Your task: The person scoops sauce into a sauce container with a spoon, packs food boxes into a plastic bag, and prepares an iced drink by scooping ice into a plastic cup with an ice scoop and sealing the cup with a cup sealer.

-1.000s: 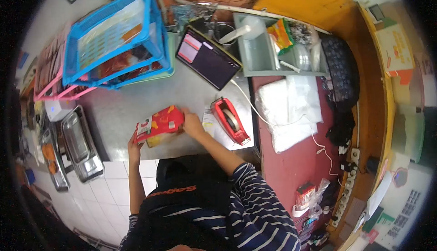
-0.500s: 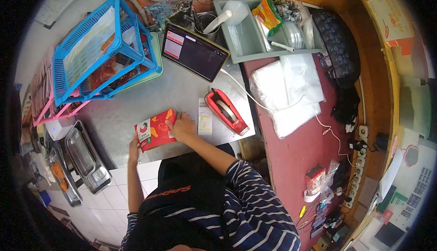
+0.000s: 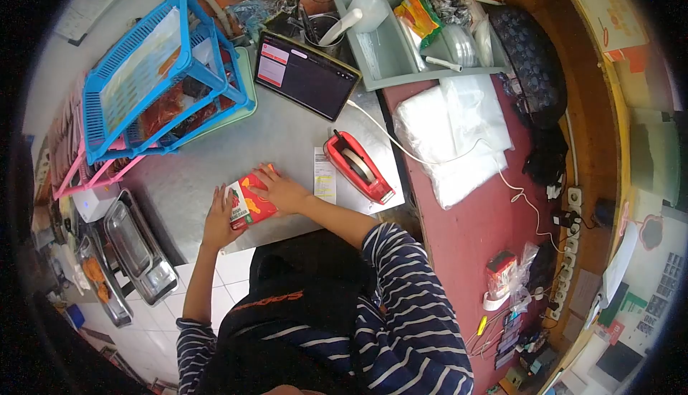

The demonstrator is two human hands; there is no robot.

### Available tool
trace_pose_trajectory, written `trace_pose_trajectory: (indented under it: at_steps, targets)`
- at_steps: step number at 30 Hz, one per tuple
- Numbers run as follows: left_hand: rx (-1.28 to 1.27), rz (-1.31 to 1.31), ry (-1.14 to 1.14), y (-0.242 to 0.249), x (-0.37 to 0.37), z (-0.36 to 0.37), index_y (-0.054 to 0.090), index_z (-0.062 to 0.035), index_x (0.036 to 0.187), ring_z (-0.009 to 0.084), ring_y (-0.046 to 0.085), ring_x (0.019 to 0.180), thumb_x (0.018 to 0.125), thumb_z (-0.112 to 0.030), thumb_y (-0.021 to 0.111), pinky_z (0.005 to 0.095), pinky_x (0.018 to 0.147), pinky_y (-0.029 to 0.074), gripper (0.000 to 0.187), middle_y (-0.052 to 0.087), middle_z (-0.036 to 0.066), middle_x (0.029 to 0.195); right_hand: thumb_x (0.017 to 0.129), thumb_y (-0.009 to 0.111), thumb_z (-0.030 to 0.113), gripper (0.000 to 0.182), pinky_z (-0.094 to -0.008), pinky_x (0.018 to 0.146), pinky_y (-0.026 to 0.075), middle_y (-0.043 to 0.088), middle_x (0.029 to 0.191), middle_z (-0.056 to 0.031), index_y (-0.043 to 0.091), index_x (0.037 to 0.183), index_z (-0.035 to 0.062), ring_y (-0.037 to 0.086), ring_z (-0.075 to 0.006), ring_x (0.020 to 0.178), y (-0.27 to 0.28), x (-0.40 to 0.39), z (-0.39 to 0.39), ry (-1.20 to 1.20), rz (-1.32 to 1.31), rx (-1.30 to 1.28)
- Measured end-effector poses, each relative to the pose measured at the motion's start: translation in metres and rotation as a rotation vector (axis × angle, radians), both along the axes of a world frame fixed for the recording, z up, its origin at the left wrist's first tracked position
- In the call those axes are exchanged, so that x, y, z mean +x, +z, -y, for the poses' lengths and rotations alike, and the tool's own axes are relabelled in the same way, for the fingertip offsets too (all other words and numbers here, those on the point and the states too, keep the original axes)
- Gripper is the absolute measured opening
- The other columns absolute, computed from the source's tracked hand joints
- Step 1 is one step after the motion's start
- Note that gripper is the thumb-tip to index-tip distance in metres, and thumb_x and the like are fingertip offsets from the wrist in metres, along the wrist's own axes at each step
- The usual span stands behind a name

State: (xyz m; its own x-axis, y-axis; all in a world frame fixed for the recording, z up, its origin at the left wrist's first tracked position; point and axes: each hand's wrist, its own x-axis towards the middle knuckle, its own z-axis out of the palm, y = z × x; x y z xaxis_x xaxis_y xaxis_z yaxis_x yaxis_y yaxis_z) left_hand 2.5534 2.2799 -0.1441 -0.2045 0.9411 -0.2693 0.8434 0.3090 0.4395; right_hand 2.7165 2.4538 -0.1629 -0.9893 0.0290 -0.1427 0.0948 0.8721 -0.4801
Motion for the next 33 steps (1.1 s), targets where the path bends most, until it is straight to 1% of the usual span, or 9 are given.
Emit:
trace_pose_trajectory:
  at_steps: [9, 11, 13, 15, 22, 26, 29, 32, 33]
  targets:
    - [-0.035, -0.05, -0.161, 0.016, 0.021, 0.001, 0.045, -0.0207, 0.125, 0.0488, 0.009, 0.127, 0.06, -0.027, 0.073, 0.0648, 0.099, 0.008, 0.072, 0.017, 0.014, 0.143, 0.076, 0.059, 0.03, 0.047, -0.0435, 0.103, 0.025, 0.038, 0.133, -0.0071, 0.051, 0.119, 0.0125, 0.031, -0.0255, 0.126, -0.009, 0.048, 0.023, -0.164, -0.275, 0.018]
    - [-0.022, -0.104, -0.169, 0.002, 0.019, -0.004, 0.049, -0.0201, 0.121, 0.0457, 0.01, 0.129, 0.057, -0.027, 0.074, 0.0638, 0.099, 0.008, 0.069, 0.02, 0.014, 0.141, 0.079, 0.056, 0.024, 0.031, -0.0478, 0.093, 0.031, 0.048, 0.121, -0.0098, 0.056, 0.106, 0.0099, 0.042, -0.0288, 0.115, -0.013, 0.084, 0.013, -0.582, -0.372, -0.179]
    - [0.037, -0.14, -0.152, -0.001, 0.02, -0.016, 0.056, -0.0157, 0.099, 0.0381, 0.013, 0.131, 0.049, -0.023, 0.077, 0.0615, 0.101, 0.01, 0.054, 0.026, 0.013, 0.138, 0.077, 0.055, 0.016, 0.014, -0.0423, 0.08, 0.036, 0.053, 0.1, -0.0162, 0.056, 0.087, 0.0062, 0.049, -0.0311, 0.094, 0.0, 0.128, -0.008, -1.146, -0.652, 0.271]
    - [0.046, -0.087, -0.176, -0.003, 0.025, -0.031, 0.056, -0.0142, 0.094, 0.0383, 0.016, 0.129, 0.047, -0.022, 0.077, 0.0612, 0.1, 0.011, 0.052, 0.027, 0.013, 0.137, 0.078, 0.057, 0.02, 0.016, -0.0461, 0.086, 0.027, 0.053, 0.101, -0.011, 0.056, 0.088, 0.0083, 0.045, -0.0283, 0.101, 0.031, 0.159, -0.022, -1.477, -0.253, 0.387]
    - [0.202, -0.017, -0.015, -0.019, 0.047, -0.04, 0.052, -0.0113, 0.08, 0.0378, 0.025, 0.124, 0.045, -0.019, 0.076, 0.0581, 0.098, 0.015, 0.043, 0.029, 0.015, 0.137, 0.08, 0.06, 0.02, 0.016, -0.0374, 0.091, 0.033, 0.053, 0.103, -0.0094, 0.062, 0.071, 0.0068, 0.049, -0.0248, 0.1, 0.028, 0.268, -0.035, -1.26, -0.306, -0.632]
    - [0.312, -0.031, 0.127, -0.034, 0.074, -0.043, 0.051, -0.0111, 0.078, 0.0396, 0.023, 0.125, 0.048, -0.02, 0.074, 0.0581, 0.099, 0.015, 0.039, 0.028, 0.015, 0.138, 0.079, 0.059, 0.016, 0.014, -0.0356, 0.081, 0.042, 0.056, 0.096, -0.012, 0.061, 0.072, 0.0043, 0.054, -0.026, 0.092, 0.005, 0.277, -0.022, -1.117, -0.062, -0.415]
    - [0.312, -0.072, 0.226, -0.04, 0.086, -0.041, 0.051, -0.011, 0.079, 0.0416, 0.021, 0.126, 0.05, -0.02, 0.072, 0.059, 0.099, 0.013, 0.037, 0.027, 0.016, 0.139, 0.081, 0.052, 0.017, 0.016, -0.0423, 0.064, 0.046, 0.059, 0.085, -0.015, 0.063, 0.076, 0.0056, 0.058, -0.0316, 0.079, 0.044, 0.235, -0.047, -1.321, 0.531, 0.538]
    - [0.334, -0.057, 0.318, -0.043, 0.095, -0.041, 0.051, -0.0108, 0.081, 0.0425, 0.018, 0.127, 0.05, -0.02, 0.072, 0.06, 0.099, 0.011, 0.038, 0.025, 0.015, 0.14, 0.08, 0.052, 0.009, 0.014, -0.0347, 0.066, 0.046, 0.059, 0.078, -0.0125, 0.061, 0.077, -0.0005, 0.058, -0.0245, 0.074, 0.077, 0.178, -0.039, -1.429, -0.282, -0.081]
    - [0.329, -0.046, 0.318, -0.041, 0.095, -0.044, 0.051, -0.0107, 0.082, 0.0425, 0.017, 0.128, 0.05, -0.02, 0.072, 0.0602, 0.099, 0.01, 0.039, 0.025, 0.015, 0.14, 0.081, 0.053, 0.009, 0.013, -0.0303, 0.067, 0.046, 0.061, 0.082, -0.0103, 0.062, 0.08, -0.0009, 0.058, -0.0185, 0.075, 0.044, 0.158, -0.02, -1.288, -0.41, -0.697]
